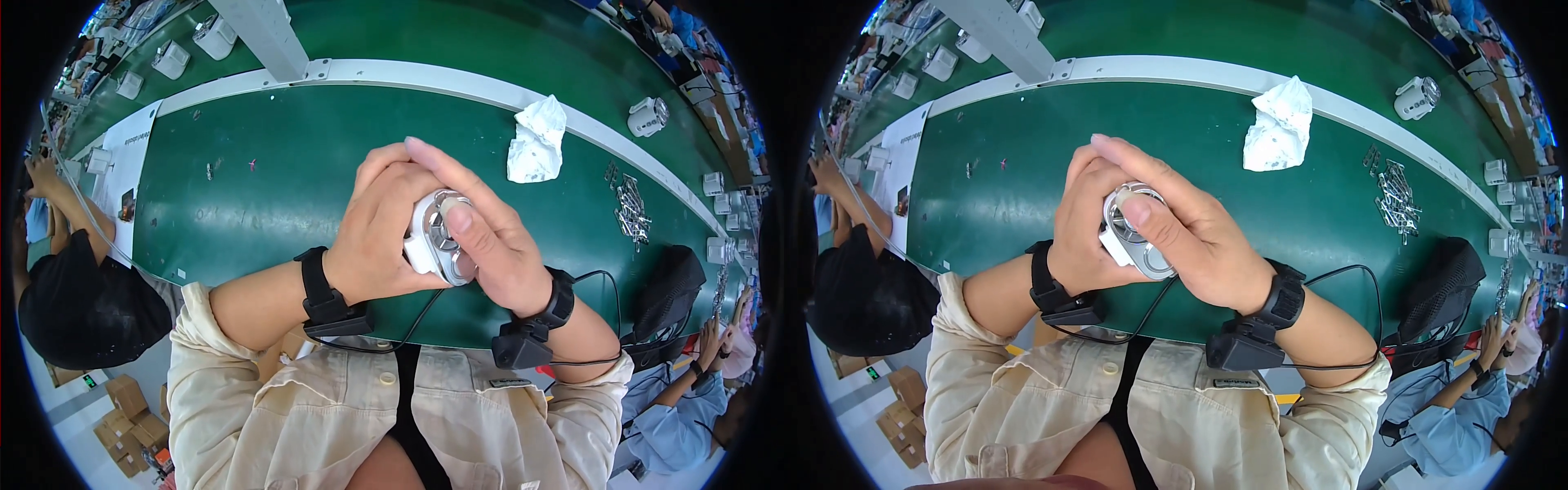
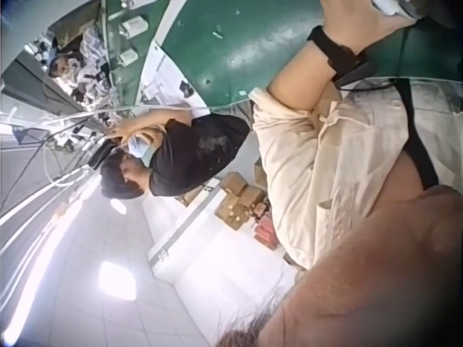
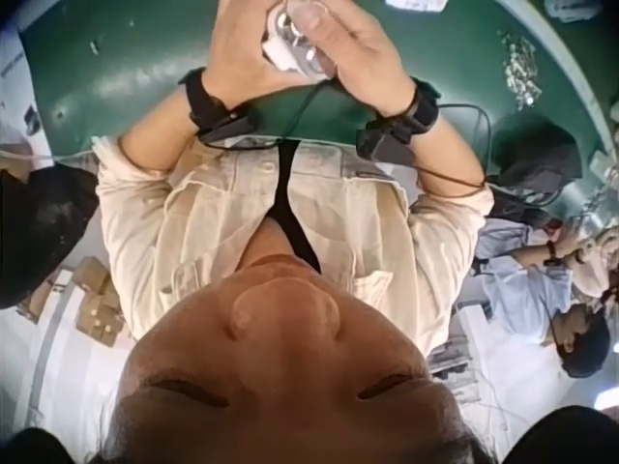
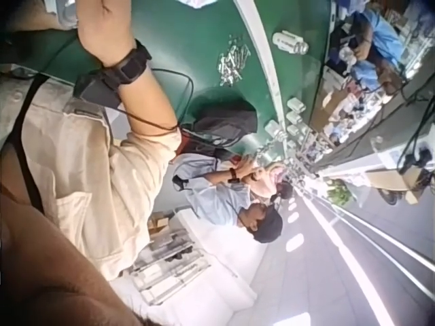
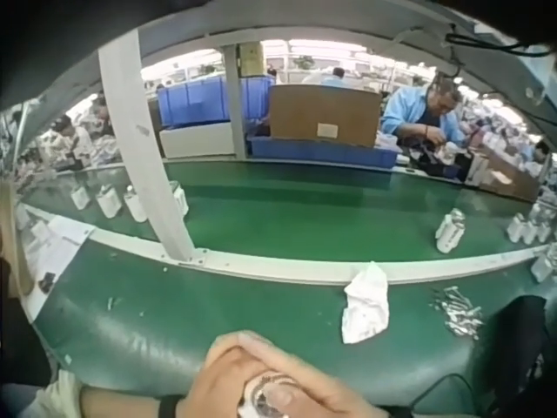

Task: The person picks up a white device from the conveyor belt, inserts a small component into the top, and presses it into place. They then place the device back onto the belt and repeat the process with another one.

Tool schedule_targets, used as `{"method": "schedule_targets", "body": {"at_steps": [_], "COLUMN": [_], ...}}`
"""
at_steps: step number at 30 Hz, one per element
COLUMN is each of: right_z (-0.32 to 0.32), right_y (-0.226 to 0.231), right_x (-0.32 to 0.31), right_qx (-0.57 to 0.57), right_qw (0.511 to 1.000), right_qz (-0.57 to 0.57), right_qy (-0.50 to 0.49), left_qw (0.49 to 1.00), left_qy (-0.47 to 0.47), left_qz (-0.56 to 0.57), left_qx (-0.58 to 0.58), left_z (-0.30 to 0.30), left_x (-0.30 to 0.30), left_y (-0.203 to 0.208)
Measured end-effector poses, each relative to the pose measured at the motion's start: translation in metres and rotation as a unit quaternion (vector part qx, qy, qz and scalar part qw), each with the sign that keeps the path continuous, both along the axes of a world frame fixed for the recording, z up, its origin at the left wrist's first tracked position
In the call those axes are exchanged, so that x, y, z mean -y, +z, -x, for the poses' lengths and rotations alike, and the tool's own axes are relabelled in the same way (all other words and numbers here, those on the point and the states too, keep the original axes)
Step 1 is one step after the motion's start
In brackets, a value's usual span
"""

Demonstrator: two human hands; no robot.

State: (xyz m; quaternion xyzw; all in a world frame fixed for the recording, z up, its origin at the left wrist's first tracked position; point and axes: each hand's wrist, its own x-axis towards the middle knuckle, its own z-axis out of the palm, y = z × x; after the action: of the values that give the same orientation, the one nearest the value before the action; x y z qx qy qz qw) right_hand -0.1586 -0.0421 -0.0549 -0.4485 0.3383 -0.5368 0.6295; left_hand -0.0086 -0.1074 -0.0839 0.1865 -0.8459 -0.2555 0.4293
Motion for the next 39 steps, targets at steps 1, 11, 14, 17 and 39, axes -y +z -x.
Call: {"method": "schedule_targets", "body": {"at_steps": [1,11,14,17,39], "right_z": [0.005,0.015,0.003,0.001,0.006], "right_y": [0.001,-0.002,0.008,0.007,-0.007], "right_x": [0.001,0.004,0.003,0.001,0.005], "right_qx": [-0.024,-0.111,0.023,0.076,0.029], "right_qw": [0.999,0.991,0.999,0.996,0.999], "right_qz": [0.018,0.067,-0.026,-0.05,-0.02], "right_qy": [0.021,0.046,0.005,-0.016,-0.015], "left_qw": [1.0,0.999,0.998,0.997,0.989], "left_qy": [-0.014,-0.014,-0.029,-0.042,-0.05], "left_qz": [-0.02,-0.003,-0.03,-0.045,-0.142], "left_qx": [-0.001,-0.039,-0.042,-0.044,0.01], "left_z": [0.0,0.007,0.006,0.006,0.004], "left_x": [0.0,0.0,0.001,0.001,0.001], "left_y": [0.0,-0.009,-0.01,-0.008,-0.004]}}
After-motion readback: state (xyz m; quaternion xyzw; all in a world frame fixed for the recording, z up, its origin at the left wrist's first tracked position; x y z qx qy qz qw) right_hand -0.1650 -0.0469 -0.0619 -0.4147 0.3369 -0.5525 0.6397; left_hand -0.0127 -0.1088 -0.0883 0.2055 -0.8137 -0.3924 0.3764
